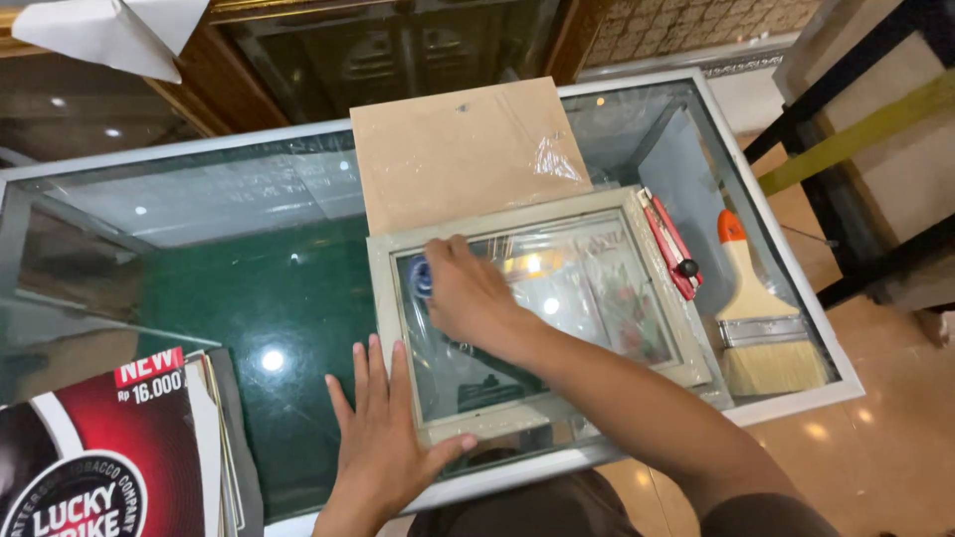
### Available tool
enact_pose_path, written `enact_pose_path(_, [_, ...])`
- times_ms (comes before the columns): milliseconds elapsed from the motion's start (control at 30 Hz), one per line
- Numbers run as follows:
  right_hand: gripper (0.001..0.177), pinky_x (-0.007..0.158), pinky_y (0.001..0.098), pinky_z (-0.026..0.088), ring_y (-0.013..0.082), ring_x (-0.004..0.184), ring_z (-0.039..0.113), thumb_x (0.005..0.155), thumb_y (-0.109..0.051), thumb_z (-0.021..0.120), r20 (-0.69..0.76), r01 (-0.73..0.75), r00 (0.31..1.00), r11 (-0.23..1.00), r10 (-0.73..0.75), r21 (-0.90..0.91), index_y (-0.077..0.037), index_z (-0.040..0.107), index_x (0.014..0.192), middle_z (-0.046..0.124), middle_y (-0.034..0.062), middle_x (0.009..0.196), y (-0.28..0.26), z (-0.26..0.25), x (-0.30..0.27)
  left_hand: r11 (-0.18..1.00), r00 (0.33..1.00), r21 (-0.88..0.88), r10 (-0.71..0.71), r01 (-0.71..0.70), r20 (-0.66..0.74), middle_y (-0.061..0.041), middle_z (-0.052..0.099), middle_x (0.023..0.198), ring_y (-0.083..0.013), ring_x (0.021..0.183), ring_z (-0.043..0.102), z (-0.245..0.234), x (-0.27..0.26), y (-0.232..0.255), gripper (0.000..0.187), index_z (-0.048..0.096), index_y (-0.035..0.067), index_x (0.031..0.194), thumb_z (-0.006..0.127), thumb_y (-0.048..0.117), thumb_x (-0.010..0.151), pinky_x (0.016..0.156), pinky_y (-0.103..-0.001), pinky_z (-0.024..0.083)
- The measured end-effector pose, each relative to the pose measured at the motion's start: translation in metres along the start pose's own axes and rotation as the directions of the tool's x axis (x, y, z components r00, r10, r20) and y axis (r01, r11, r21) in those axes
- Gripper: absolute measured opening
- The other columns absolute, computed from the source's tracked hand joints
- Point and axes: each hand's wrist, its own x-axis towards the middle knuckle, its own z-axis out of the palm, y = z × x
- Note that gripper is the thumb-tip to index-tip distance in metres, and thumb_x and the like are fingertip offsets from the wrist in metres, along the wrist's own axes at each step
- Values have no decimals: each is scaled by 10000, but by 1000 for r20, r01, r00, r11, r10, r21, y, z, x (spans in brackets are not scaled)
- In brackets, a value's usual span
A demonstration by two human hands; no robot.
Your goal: Cleaning and prepping a picture frame using a brush and cleaning solution on a workbench.
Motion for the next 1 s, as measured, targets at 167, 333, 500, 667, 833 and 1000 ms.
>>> enact_pose_path(167, [417,706,590,525,527,922,637,859,-119,688,74,25,997,998,-28,49,-34,488,1215,528,220,1161,-34,4,36,993,997,120,29,-20,-70,-242,46,1732,-424,1604,2,1,-3,-2,1618,85,40,1664,584,1190,642,1159,-667,63])
enact_pose_path(333, [410,656,605,511,527,824,633,842,-125,671,137,80,987,997,-82,18,-20,502,1200,525,241,1149,-40,13,-4,953,994,303,28,6,-107,-219,69,1740,-395,1631,21,6,-8,-1,1692,107,19,1638,388,1326,600,1225,-639,42])
enact_pose_path(500, [349,605,632,506,552,722,632,846,-129,641,144,161,977,987,-160,8,-13,512,1150,523,259,1082,-36,27,-68,1000,998,23,-11,13,-67,-223,134,1721,-397,1625,34,9,-3,0,1659,195,-26,1591,704,1153,542,1197,-668,63])
enact_pose_path(667, [748,628,612,505,493,800,633,559,-361,955,200,172,963,984,-180,54,-72,510,1086,533,161,1079,-16,41,-107,994,999,-107,-17,12,-50,-240,57,1728,-397,1614,-10,8,-5,-1,1585,63,-35,1636,731,930,571,1183,-690,39])
enact_pose_path(833, [553,829,504,589,387,988,662,788,-158,809,288,-158,950,981,122,108,-174,542,1272,551,81,1215,4,-34,-116,998,998,-62,-7,4,-57,-246,72,1721,-406,1602,27,-5,2,3,1604,58,-52,1633,608,1074,631,1176,-693,65])
enact_pose_path(1000, [358,801,502,611,320,965,711,908,-283,715,140,-401,909,915,392,41,-238,598,1244,612,38,1209,96,-57,-133,959,999,283,-3,15,-43,-204,12,1748,-379,1619,-29,-1,-1,1,1747,12,-39,1660,416,1301,615,1218,-611,6])
